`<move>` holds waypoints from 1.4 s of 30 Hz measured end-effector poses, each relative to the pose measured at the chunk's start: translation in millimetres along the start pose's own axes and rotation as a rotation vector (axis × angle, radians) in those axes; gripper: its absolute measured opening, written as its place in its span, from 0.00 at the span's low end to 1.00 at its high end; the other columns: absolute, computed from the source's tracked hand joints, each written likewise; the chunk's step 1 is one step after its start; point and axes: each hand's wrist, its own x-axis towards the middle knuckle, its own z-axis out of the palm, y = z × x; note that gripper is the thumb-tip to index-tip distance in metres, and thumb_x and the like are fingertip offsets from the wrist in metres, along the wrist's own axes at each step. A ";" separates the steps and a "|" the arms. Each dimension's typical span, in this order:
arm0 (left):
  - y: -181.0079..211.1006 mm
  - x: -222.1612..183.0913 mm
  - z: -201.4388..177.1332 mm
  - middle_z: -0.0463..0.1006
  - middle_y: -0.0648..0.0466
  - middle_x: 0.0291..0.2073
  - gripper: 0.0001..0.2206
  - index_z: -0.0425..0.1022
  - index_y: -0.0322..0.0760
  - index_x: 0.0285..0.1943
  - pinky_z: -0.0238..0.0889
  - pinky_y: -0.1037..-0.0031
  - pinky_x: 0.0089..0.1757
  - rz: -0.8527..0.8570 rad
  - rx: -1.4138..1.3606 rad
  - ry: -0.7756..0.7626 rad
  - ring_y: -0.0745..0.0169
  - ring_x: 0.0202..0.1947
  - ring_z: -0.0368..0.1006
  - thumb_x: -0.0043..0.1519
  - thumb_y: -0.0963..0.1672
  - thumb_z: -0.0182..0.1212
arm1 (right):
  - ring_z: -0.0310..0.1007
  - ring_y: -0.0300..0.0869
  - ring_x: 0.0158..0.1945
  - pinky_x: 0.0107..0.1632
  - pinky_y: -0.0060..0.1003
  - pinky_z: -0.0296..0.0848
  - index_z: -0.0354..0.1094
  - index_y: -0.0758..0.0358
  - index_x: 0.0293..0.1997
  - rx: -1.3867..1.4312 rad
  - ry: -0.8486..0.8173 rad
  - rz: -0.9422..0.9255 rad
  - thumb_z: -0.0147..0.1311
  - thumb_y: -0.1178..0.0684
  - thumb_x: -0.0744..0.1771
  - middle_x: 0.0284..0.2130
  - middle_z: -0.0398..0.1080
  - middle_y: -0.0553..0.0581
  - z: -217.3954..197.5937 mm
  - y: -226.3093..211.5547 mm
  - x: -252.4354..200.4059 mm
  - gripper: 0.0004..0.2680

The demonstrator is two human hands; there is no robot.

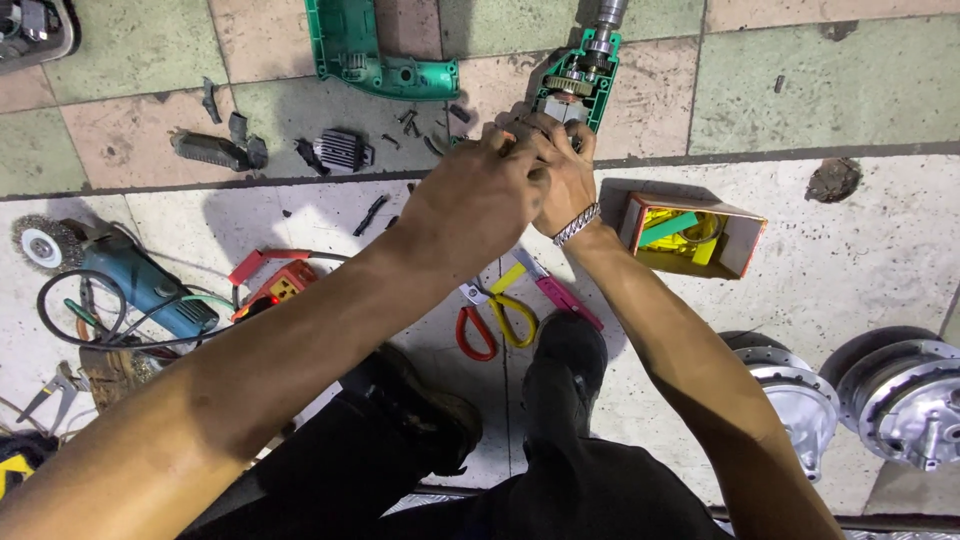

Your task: Reassembling the internal components of a power drill, including the motor, switch, and wiring.

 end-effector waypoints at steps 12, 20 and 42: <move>2.9 -0.3 12.9 0.75 0.49 0.25 0.12 0.75 0.35 0.28 0.74 0.61 0.28 -0.231 -0.086 -0.040 0.53 0.30 0.77 0.65 0.37 0.50 | 0.62 0.47 0.63 0.58 0.52 0.48 0.69 0.49 0.51 0.015 -0.034 0.007 0.48 0.48 0.69 0.50 0.71 0.51 16.5 10.0 -8.7 0.07; 8.9 3.8 33.4 0.76 0.52 0.24 0.10 0.76 0.39 0.31 0.74 0.67 0.27 -0.205 -0.080 -0.035 0.55 0.27 0.77 0.65 0.39 0.51 | 0.62 0.48 0.63 0.62 0.53 0.49 0.73 0.56 0.55 0.062 -0.084 0.051 0.49 0.50 0.70 0.51 0.73 0.57 -3.9 -3.7 2.3 0.10; 0.0 23.3 21.3 0.64 0.65 0.14 0.17 0.70 0.46 0.16 0.54 0.72 0.24 -0.128 0.110 -0.258 0.63 0.18 0.62 0.62 0.38 0.52 | 0.60 0.44 0.65 0.62 0.51 0.47 0.76 0.52 0.45 0.045 -0.119 0.119 0.61 0.48 0.65 0.47 0.75 0.48 2.0 -0.8 1.5 0.07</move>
